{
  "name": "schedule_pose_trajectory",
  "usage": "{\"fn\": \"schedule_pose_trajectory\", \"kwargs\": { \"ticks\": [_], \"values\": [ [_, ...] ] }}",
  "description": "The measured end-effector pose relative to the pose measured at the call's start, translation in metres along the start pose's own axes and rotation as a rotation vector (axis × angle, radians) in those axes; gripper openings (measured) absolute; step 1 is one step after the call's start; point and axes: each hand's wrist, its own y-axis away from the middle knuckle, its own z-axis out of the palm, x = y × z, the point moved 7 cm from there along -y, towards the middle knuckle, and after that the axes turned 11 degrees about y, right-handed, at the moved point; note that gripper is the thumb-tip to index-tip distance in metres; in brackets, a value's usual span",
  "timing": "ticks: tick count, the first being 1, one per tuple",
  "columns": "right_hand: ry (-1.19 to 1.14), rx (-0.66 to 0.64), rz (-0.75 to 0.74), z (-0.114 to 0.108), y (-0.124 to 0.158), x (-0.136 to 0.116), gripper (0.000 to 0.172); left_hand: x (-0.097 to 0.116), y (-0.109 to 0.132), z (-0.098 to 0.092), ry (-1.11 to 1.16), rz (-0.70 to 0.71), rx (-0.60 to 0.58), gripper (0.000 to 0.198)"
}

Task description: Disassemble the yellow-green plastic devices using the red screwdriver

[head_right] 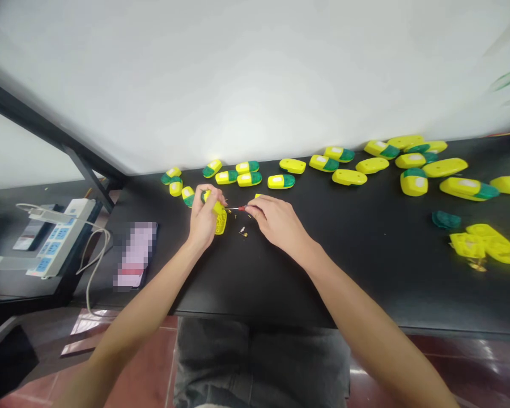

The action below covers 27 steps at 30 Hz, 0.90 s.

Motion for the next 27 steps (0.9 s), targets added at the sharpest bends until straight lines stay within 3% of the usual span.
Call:
{"fn": "schedule_pose_trajectory", "kwargs": {
  "ticks": [5, 9, 13, 23, 27],
  "values": [
    [-0.054, 0.141, -0.136, -0.006, 0.003, -0.006, 0.02, -0.001, 0.0, -0.003, 0.067, -0.017, 0.042, 0.025],
    [-0.069, 0.068, -0.093, -0.001, 0.002, -0.004, 0.019, -0.002, 0.0, -0.003, 0.059, -0.036, 0.048, 0.026],
    [-0.031, -0.062, -0.001, 0.008, 0.001, 0.001, 0.032, 0.0, -0.001, -0.002, 0.052, -0.023, 0.034, 0.028],
    [-0.099, 0.085, -0.114, -0.005, 0.002, -0.002, 0.017, -0.003, -0.001, -0.003, -0.006, -0.012, 0.02, 0.033],
    [-0.089, 0.037, -0.07, 0.001, 0.002, 0.001, 0.021, -0.003, -0.001, -0.003, -0.02, -0.015, 0.023, 0.037]
  ]
}}
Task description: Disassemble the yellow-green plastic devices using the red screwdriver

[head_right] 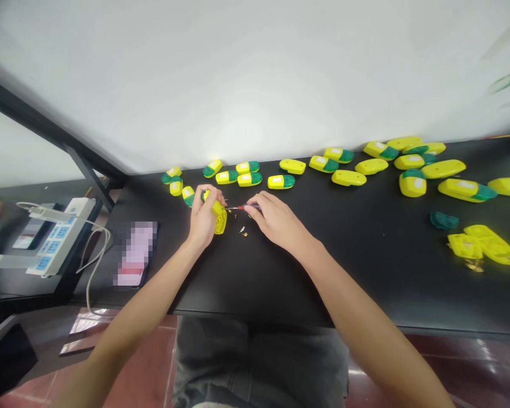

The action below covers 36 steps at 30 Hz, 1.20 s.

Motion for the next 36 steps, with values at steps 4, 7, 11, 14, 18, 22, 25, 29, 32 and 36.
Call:
{"fn": "schedule_pose_trajectory", "kwargs": {
  "ticks": [4, 7, 11, 14, 18, 22, 25, 29, 32, 36],
  "values": [
    [0.043, -0.046, 0.04, 0.004, -0.002, 0.006, 0.026, 0.001, 0.001, 0.001, -0.016, 0.006, -0.011, 0.037],
    [-0.001, -0.011, 0.011, -0.001, -0.002, 0.006, 0.012, 0.0, 0.001, 0.002, -0.004, 0.005, -0.025, 0.035],
    [-0.046, -0.002, -0.037, -0.004, 0.0, 0.002, 0.006, 0.0, 0.001, 0.001, 0.012, 0.007, -0.026, 0.034],
    [-0.011, -0.046, 0.015, -0.001, 0.001, 0.005, 0.017, 0.0, 0.001, 0.001, 0.006, 0.007, -0.022, 0.034],
    [0.012, -0.088, -0.009, 0.002, 0.0, 0.004, 0.022, 0.001, 0.001, 0.002, 0.003, 0.018, -0.024, 0.036],
    [-0.046, -0.053, -0.064, -0.004, 0.0, 0.003, 0.013, 0.0, 0.001, 0.002, -0.007, 0.008, -0.029, 0.037],
    [0.0, -0.067, -0.061, -0.004, 0.001, 0.004, 0.02, -0.001, 0.001, 0.001, -0.024, 0.001, -0.034, 0.036],
    [0.035, -0.09, -0.004, -0.002, -0.001, 0.006, 0.033, -0.002, 0.002, 0.001, -0.014, 0.009, -0.05, 0.034],
    [-0.013, -0.05, 0.0, -0.006, -0.002, 0.005, 0.023, -0.001, 0.003, 0.002, -0.01, 0.007, -0.048, 0.034],
    [-0.034, -0.006, -0.043, -0.009, -0.001, 0.004, 0.014, -0.001, 0.003, 0.003, -0.002, -0.01, -0.043, 0.033]
  ]
}}
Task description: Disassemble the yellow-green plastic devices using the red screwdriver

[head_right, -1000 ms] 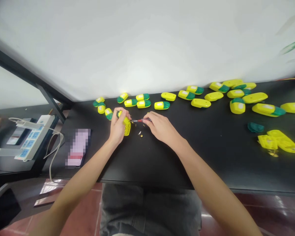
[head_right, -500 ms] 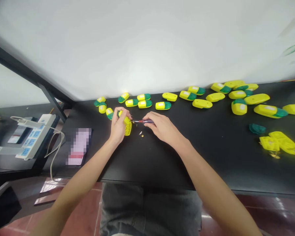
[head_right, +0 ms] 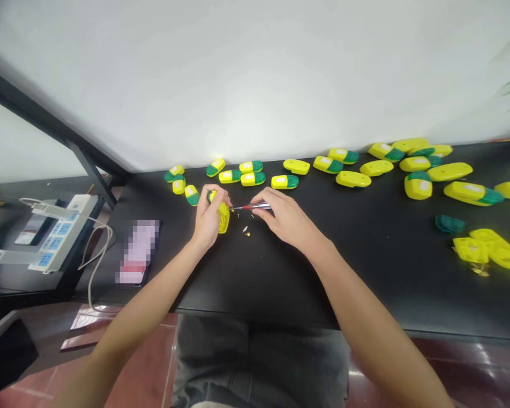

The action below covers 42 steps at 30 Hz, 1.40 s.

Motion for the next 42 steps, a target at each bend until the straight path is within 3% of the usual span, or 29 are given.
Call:
{"fn": "schedule_pose_trajectory", "kwargs": {
  "ticks": [6, 13, 19, 24, 29, 33, 39, 42],
  "values": [
    [0.086, -0.107, 0.046, 0.008, 0.002, 0.002, 0.031, -0.001, -0.001, -0.002, -0.01, 0.014, 0.001, 0.031],
    [-0.004, -0.054, -0.008, -0.001, 0.001, -0.002, 0.009, -0.001, -0.001, -0.001, -0.008, 0.018, -0.003, 0.031],
    [0.066, -0.117, 0.047, 0.006, 0.002, 0.002, 0.031, 0.0, -0.001, -0.002, -0.013, 0.016, 0.004, 0.031],
    [0.001, -0.098, -0.005, 0.003, 0.0, 0.001, 0.015, 0.0, -0.001, -0.001, 0.0, 0.024, -0.011, 0.034],
    [0.042, -0.03, 0.004, 0.002, -0.002, 0.001, 0.029, 0.0, -0.002, -0.002, -0.008, 0.022, -0.011, 0.035],
    [-0.02, -0.031, 0.006, 0.005, -0.001, 0.003, 0.018, 0.0, -0.002, -0.002, 0.0, 0.024, -0.009, 0.036],
    [0.032, -0.15, 0.032, 0.012, 0.001, 0.007, 0.031, 0.001, -0.002, -0.001, -0.037, 0.035, -0.019, 0.035],
    [0.01, -0.117, 0.028, 0.008, 0.0, 0.006, 0.021, 0.0, -0.001, 0.0, -0.048, 0.035, -0.026, 0.037]
  ]
}}
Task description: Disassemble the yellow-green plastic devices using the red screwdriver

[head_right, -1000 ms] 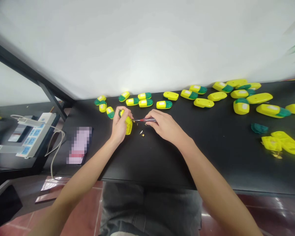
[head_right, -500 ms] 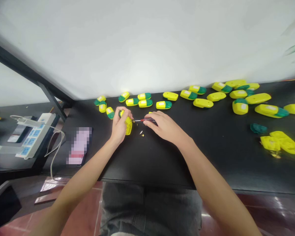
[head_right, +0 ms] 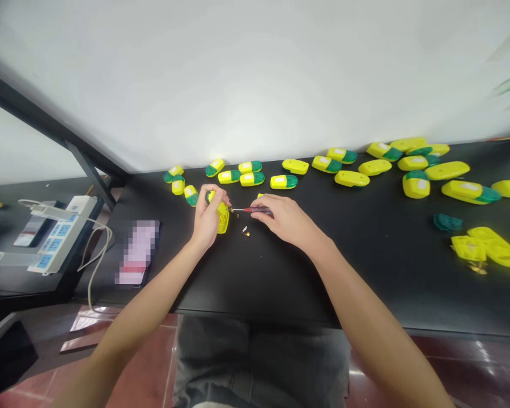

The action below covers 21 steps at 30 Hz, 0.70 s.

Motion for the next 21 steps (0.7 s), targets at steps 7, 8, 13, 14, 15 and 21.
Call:
{"fn": "schedule_pose_trajectory", "kwargs": {
  "ticks": [7, 8, 13, 14, 15, 21],
  "values": [
    [0.02, 0.008, -0.004, -0.0025, -0.0002, -0.0025, 0.033, 0.0017, -0.0004, 0.0, -0.001, 0.018, -0.003, 0.039],
    [0.008, 0.011, -0.007, -0.0028, -0.0001, -0.0026, 0.031, 0.0014, -0.0006, -0.0004, 0.008, 0.014, 0.0, 0.039],
    [-0.007, 0.008, -0.035, -0.0032, 0.0007, -0.0043, 0.023, 0.0012, -0.0009, -0.0012, 0.023, 0.003, 0.001, 0.036],
    [0.003, 0.007, -0.04, -0.0034, 0.0007, -0.0048, 0.027, 0.0012, -0.001, -0.0015, 0.023, 0.002, 0.004, 0.036],
    [0.007, 0.009, -0.042, -0.0037, 0.0008, -0.0053, 0.03, 0.0011, -0.0011, -0.0018, 0.025, 0.0, 0.007, 0.035],
    [-0.045, 0.03, -0.045, -0.0059, 0.0005, -0.0061, 0.023, 0.0015, -0.0012, -0.0016, 0.028, -0.004, 0.006, 0.035]
  ]
}}
